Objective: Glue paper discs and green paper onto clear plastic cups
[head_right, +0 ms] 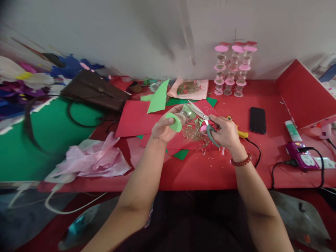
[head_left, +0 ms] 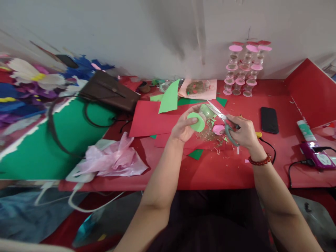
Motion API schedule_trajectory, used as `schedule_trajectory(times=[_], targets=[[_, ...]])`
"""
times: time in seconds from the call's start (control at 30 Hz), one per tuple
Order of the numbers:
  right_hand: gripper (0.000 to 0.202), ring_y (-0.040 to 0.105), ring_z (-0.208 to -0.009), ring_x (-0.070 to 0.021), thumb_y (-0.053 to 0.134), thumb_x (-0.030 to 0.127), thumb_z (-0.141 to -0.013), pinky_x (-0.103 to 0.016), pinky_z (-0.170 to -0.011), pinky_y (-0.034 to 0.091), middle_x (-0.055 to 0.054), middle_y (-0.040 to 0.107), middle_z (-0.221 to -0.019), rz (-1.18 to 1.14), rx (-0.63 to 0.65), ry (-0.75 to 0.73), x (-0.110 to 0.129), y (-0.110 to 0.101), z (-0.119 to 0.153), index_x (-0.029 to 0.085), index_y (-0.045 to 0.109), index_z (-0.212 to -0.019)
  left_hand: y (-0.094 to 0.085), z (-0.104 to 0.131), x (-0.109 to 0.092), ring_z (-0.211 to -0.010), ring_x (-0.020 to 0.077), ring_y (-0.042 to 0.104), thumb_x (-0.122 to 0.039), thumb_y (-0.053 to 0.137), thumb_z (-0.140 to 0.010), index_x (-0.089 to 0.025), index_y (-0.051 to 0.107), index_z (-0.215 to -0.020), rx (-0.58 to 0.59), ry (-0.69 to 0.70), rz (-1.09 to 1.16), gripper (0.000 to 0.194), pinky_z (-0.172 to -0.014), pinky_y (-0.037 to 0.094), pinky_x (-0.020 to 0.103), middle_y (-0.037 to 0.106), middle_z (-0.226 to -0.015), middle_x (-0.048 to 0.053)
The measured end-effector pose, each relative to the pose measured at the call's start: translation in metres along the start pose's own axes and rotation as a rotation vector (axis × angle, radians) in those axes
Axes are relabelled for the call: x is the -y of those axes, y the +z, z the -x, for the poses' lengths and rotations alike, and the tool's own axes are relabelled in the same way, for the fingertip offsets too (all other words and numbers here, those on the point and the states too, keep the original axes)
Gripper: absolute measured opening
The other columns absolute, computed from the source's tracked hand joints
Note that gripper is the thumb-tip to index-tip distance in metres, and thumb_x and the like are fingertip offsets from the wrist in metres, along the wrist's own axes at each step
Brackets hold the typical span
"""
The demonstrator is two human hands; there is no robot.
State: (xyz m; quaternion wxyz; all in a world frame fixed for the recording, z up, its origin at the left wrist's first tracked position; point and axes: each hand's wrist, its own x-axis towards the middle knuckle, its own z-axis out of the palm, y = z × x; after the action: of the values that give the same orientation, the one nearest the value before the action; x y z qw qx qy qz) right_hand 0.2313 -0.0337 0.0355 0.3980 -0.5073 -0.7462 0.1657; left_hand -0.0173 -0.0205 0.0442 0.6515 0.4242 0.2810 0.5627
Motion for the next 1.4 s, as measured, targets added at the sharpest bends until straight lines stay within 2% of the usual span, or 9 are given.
schedule_trajectory(times=[0.33, 0.6, 0.83, 1.03, 1.27, 1.4], targets=[[0.05, 0.061, -0.071, -0.0187, 0.079, 0.048, -0.08, -0.033, -0.07, 0.048, -0.007, 0.075, -0.085, -0.059, -0.014, 0.004, 0.003, 0.001, 0.001, 0.017, 0.083, -0.12, 0.001, 0.0, 0.001, -0.091, 0.0235, 0.071, -0.043, 0.089, -0.061, -0.021, 0.071, -0.114, 0.004, 0.0, 0.032, 0.06, -0.09, 0.059, 0.04, 0.069, -0.087, 0.004], [0.052, 0.065, -0.075, -0.0212, 0.079, 0.045, -0.078, -0.036, -0.075, 0.053, -0.01, 0.077, -0.089, -0.091, 0.011, 0.032, 0.005, 0.002, 0.0, 0.015, 0.083, -0.12, -0.006, -0.004, 0.008, -0.098, 0.0245, 0.074, -0.044, 0.092, -0.062, -0.021, 0.066, -0.125, 0.003, -0.021, 0.128, 0.072, -0.099, 0.056, 0.042, 0.07, -0.087, 0.003], [0.054, 0.066, -0.073, -0.019, 0.078, 0.047, -0.077, -0.032, -0.072, 0.053, -0.007, 0.078, -0.086, -0.119, 0.013, 0.054, 0.007, 0.002, -0.001, 0.012, 0.083, -0.118, -0.009, -0.004, 0.011, -0.094, 0.0242, 0.074, -0.039, 0.093, -0.063, -0.019, 0.067, -0.126, 0.048, -0.021, 0.174, 0.071, -0.098, 0.055, 0.041, 0.071, -0.088, 0.003], [0.052, 0.064, -0.068, -0.0167, 0.075, 0.046, -0.079, -0.029, -0.067, 0.052, -0.005, 0.077, -0.08, -0.132, 0.02, 0.032, 0.007, 0.001, -0.002, 0.01, 0.084, -0.115, -0.008, -0.005, 0.01, -0.081, 0.0214, 0.07, -0.044, 0.093, -0.063, -0.02, 0.068, -0.126, 0.082, -0.027, 0.141, 0.072, -0.085, 0.056, 0.038, 0.07, -0.083, 0.003], [0.049, 0.072, -0.077, -0.0221, 0.075, 0.043, -0.079, -0.032, -0.074, 0.057, -0.01, 0.081, -0.087, -0.091, 0.007, 0.012, 0.002, 0.0, -0.001, 0.011, 0.084, -0.115, -0.008, -0.005, 0.009, -0.081, 0.0211, 0.068, -0.042, 0.093, -0.06, -0.021, 0.067, -0.122, 0.061, -0.021, 0.106, 0.07, -0.082, 0.055, 0.037, 0.07, -0.088, 0.004], [0.046, 0.072, -0.077, -0.0213, 0.074, 0.039, -0.08, -0.031, -0.075, 0.057, -0.01, 0.081, -0.09, -0.062, 0.027, 0.001, 0.001, -0.002, -0.001, 0.013, 0.084, -0.116, -0.007, -0.005, 0.007, -0.08, 0.0204, 0.067, -0.04, 0.091, -0.061, -0.021, 0.069, -0.117, 0.072, -0.019, 0.078, 0.062, -0.082, 0.055, 0.037, 0.069, -0.089, 0.004]])
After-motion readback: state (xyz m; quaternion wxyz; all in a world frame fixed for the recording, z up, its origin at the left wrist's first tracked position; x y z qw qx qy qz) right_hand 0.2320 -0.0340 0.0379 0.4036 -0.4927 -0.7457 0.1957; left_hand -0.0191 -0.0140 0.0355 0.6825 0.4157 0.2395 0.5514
